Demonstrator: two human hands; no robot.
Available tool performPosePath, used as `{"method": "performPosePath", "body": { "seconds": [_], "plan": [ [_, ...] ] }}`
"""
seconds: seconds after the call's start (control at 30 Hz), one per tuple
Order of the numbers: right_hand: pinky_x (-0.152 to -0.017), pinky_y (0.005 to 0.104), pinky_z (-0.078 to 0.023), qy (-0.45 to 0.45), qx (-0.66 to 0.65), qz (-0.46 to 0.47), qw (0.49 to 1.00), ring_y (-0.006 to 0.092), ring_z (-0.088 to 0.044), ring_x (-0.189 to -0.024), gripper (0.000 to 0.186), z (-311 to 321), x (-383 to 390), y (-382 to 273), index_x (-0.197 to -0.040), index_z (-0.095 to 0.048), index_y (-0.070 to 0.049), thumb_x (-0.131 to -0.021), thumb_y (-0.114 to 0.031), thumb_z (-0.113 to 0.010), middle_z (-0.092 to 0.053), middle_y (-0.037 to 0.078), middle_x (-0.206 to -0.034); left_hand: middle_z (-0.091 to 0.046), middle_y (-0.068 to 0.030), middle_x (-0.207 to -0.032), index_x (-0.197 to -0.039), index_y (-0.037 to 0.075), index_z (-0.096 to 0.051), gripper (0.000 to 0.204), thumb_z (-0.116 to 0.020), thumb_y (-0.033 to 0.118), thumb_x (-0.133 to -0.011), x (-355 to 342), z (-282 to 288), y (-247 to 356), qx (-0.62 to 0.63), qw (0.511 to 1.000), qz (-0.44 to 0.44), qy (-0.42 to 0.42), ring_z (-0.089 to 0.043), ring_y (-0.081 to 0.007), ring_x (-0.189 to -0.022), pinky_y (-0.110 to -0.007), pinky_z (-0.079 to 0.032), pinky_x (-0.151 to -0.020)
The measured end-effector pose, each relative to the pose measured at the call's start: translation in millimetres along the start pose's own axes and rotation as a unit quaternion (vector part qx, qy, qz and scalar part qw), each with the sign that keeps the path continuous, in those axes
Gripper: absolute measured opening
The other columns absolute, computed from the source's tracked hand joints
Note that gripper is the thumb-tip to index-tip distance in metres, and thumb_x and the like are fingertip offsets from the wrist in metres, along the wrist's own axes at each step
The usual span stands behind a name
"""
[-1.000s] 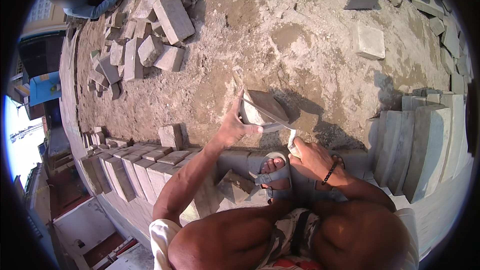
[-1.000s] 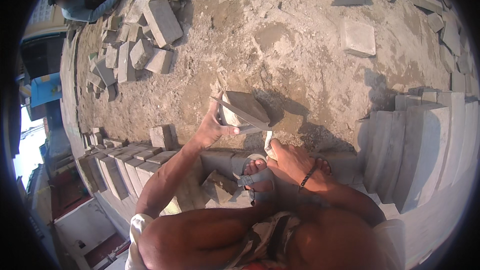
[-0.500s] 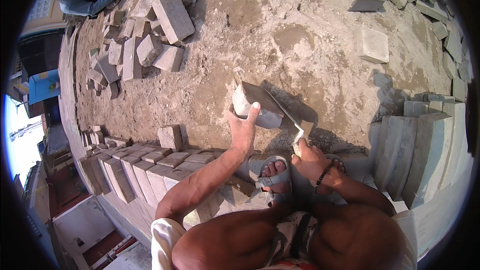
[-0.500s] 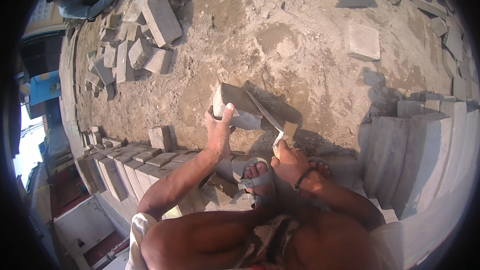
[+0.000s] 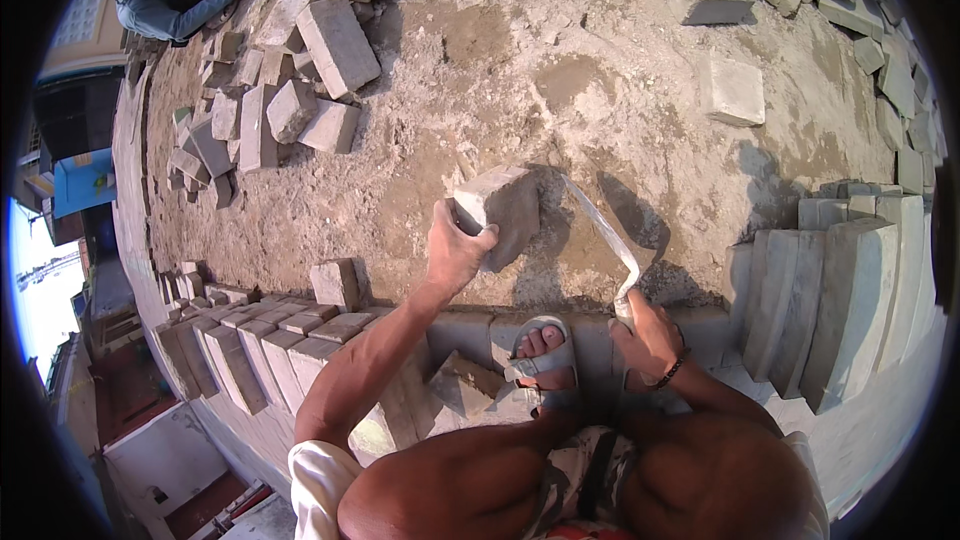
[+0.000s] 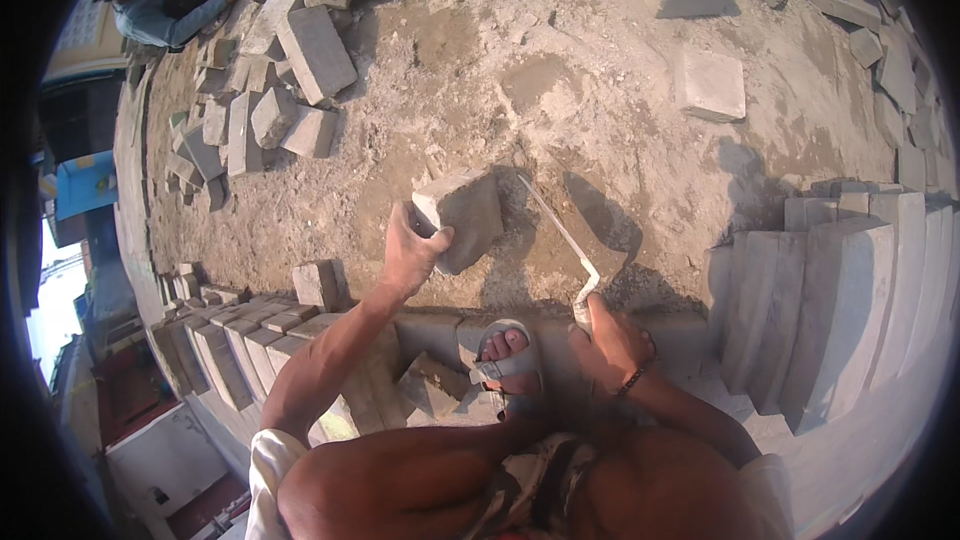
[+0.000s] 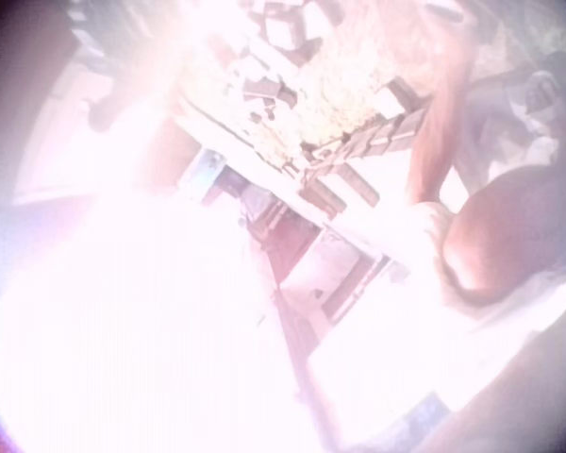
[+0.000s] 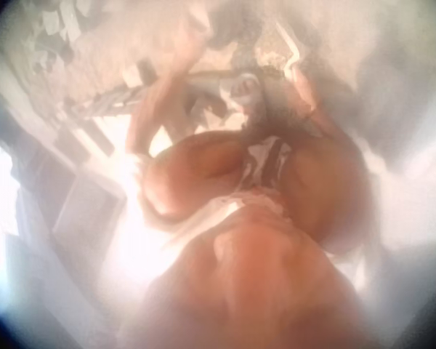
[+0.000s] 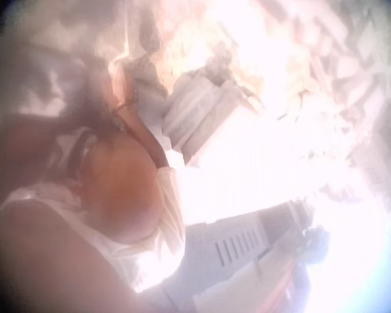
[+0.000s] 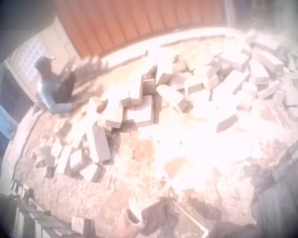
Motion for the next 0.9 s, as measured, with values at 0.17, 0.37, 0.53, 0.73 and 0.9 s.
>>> {"method": "performPosePath", "body": {
  "seconds": [0.17, 0.37, 0.53, 0.73, 0.9],
  "plan": [
    [-0.074, 0.0564, -0.05, -0.005, 0.006, 0.11, 0.994, 0.048, -0.064, -0.082, 0.035, 45.1, 5.6, -37.8, -0.113, -0.051, -0.002, -0.087, -0.021, -0.063, -0.067, 0.026, -0.082, -0.064, -0.0206, -0.104, -0.122, -0.005, -0.045, 0.065, -0.081, 0.016, -0.072, 30.7, -1.3, 12.5, -0.077, 0.993, -0.043, -0.078, -0.065, -0.0242, -0.096, -0.037, -0.052, -0.085],
    [-0.075, 0.0559, -0.05, -0.117, 0.103, 0.144, 0.977, 0.0488, -0.064, -0.084, 0.034, 44.1, 10.0, -71.7, -0.111, -0.052, 0.0, -0.087, -0.022, -0.065, -0.067, 0.026, -0.086, -0.063, -0.022, -0.105, -0.124, -0.004, -0.043, 0.069, -0.081, 0.015, -0.07, 37.5, -8.5, 13.2, -0.11, 0.981, -0.132, -0.091, -0.067, -0.031, -0.096, -0.04, -0.053, -0.086],
    [-0.071, 0.0565, -0.052, 0.003, 0.126, 0.104, 0.987, 0.0477, -0.066, -0.077, 0.03, 36.7, -35.3, -27.6, -0.105, -0.051, 0.004, -0.084, -0.015, -0.061, -0.066, 0.029, -0.076, -0.061, -0.0221, -0.102, -0.123, -0.003, -0.044, 0.068, -0.082, 0.014, -0.069, 38.9, -13.2, -1.1, -0.12, 0.981, -0.135, -0.071, -0.065, -0.0358, -0.093, -0.041, -0.053, -0.083],
    [-0.073, 0.0571, -0.052, -0.069, 0.1, 0.143, 0.982, 0.0485, -0.066, -0.081, 0.033, 35.5, -2.8, -57.0, -0.109, -0.05, 0.003, -0.085, -0.017, -0.061, -0.066, 0.03, -0.079, -0.055, -0.0222, -0.102, -0.123, -0.003, -0.044, 0.069, -0.081, 0.013, -0.068, 40.6, -12.0, -8.9, -0.171, 0.962, -0.207, -0.056, -0.059, -0.037, -0.092, -0.043, -0.05, -0.081],
    [-0.076, 0.057, -0.052, -0.05, 0.127, 0.051, 0.989, 0.0475, -0.067, -0.089, 0.038, 28.5, -40.0, -23.2, -0.113, -0.048, 0.006, -0.085, -0.017, -0.06, -0.067, 0.031, -0.094, -0.052, -0.0225, -0.105, -0.122, -0.003, -0.043, 0.069, -0.08, 0.011, -0.067, 43.1, -12.5, 3.5, -0.169, 0.961, -0.202, -0.084, -0.055, -0.0375, -0.098, -0.044, -0.047, -0.086]
  ]
}}
Point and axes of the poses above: each hand's wrist, its own x-axis away from the middle knuckle, its own z-axis out of the back of the hand, y = z × x, the point moved 2 cm from there along -x, towards the middle knuckle
